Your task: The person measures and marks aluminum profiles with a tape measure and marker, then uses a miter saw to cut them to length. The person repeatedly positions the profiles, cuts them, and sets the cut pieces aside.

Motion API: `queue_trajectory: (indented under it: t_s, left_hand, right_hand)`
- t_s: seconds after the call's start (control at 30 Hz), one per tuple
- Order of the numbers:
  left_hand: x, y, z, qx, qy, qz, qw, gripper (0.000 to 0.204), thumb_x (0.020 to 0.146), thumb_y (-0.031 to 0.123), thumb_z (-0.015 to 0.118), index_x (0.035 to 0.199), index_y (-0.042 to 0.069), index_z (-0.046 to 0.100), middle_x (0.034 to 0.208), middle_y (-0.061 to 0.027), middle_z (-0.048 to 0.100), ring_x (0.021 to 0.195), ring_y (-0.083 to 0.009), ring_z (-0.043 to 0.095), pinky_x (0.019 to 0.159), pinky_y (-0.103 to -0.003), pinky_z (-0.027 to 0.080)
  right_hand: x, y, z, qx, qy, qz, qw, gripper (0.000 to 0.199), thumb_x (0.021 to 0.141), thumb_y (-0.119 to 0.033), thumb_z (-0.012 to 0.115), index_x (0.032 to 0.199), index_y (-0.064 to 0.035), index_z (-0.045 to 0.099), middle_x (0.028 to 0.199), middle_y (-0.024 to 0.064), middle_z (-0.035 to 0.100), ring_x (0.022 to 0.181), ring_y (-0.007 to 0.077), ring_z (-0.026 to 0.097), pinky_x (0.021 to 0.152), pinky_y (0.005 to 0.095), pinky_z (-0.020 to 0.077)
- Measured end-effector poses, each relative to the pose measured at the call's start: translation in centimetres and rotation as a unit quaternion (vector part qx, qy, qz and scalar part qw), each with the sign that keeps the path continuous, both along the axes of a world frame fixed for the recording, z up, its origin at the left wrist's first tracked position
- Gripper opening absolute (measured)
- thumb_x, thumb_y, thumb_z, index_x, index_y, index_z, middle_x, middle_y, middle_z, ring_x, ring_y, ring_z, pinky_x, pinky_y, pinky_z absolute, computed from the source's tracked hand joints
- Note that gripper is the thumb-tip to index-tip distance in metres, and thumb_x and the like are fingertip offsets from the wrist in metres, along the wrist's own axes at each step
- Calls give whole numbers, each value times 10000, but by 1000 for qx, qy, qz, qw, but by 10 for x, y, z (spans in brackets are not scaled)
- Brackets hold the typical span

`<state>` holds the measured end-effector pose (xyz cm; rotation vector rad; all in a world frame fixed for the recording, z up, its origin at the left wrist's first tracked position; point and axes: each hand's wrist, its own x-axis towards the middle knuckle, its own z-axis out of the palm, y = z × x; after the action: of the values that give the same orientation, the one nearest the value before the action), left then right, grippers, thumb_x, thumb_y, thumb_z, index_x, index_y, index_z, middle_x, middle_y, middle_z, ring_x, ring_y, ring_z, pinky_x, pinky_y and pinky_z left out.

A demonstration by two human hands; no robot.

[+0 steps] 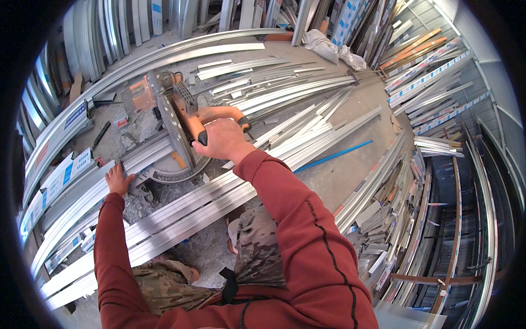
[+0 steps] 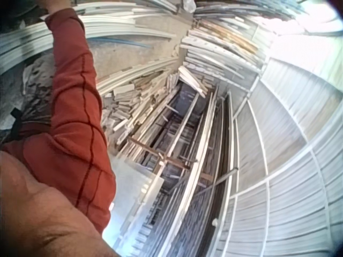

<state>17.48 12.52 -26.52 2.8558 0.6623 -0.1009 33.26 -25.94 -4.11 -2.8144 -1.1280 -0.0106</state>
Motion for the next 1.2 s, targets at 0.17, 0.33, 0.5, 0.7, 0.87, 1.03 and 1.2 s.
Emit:
queue_trajectory:
  t_s: [0.17, 0.33, 0.5, 0.7, 0.87, 1.03, 1.2]
  left_hand:
    - [-1, 0, -1, 2, -16, -3, 1000, 823, 782, 467, 741, 1425, 57, 432, 1395, -116, 495, 1330, -319, 402, 1123, -558, 207]
    - [-6, 1, 4, 4, -7, 9, 1000, 816, 768, 464, 753, 1405, 58, 446, 1385, -125, 497, 1320, -328, 413, 1136, -583, 210]
    - [-1, -4, 4, 38, -15, 15, 999, 834, 723, 520, 772, 1347, 51, 479, 1357, -120, 513, 1312, -335, 426, 1141, -591, 208]
    - [0, -15, 15, -10, -20, 20, 1000, 860, 716, 540, 767, 1361, 50, 480, 1350, -122, 517, 1334, -329, 400, 1146, -597, 190]
    - [-8, -10, 16, -16, -37, 27, 999, 855, 722, 530, 765, 1374, 51, 486, 1354, -120, 517, 1341, -330, 395, 1157, -592, 182]
    - [-3, -15, 23, -20, -44, 14, 999, 869, 691, 536, 784, 1353, 52, 495, 1341, -117, 524, 1331, -323, 405, 1143, -599, 198]
    - [-8, -8, 19, -2, -47, 11, 999, 875, 666, 527, 807, 1334, 59, 490, 1335, -134, 525, 1298, -325, 428, 1126, -591, 219]
  right_hand:
    - [-2, -2, -6, 6, -15, 9, 1000, 554, 774, -575, 651, 737, -24, 693, 721, 139, 673, 719, 316, 667, 681, 413, 538]
    - [-7, 1, -15, 44, -51, 31, 997, 531, 778, -559, 654, 706, -33, 687, 708, 154, 667, 712, 327, 662, 690, 425, 526]
    - [-6, -6, -27, 102, -43, 40, 993, 482, 772, -515, 677, 714, -38, 666, 746, 188, 645, 747, 365, 629, 705, 477, 496]
    - [-14, -14, -31, 57, -50, 39, 996, 523, 769, -527, 683, 819, -6, 661, 827, 186, 647, 817, 357, 635, 748, 444, 510]
    - [-18, -9, -35, 69, -69, 56, 994, 516, 764, -521, 682, 804, -7, 663, 830, 172, 644, 829, 345, 627, 773, 440, 499]
    - [-2, -11, -22, 109, -85, 41, 990, 429, 777, -463, 688, 760, -35, 665, 790, 148, 651, 810, 340, 623, 752, 443, 487]
    - [43, 30, 44, 312, -189, 139, 921, 252, 861, -271, 612, 799, -39, 688, 798, 153, 674, 780, 373, 627, 746, 469, 480]
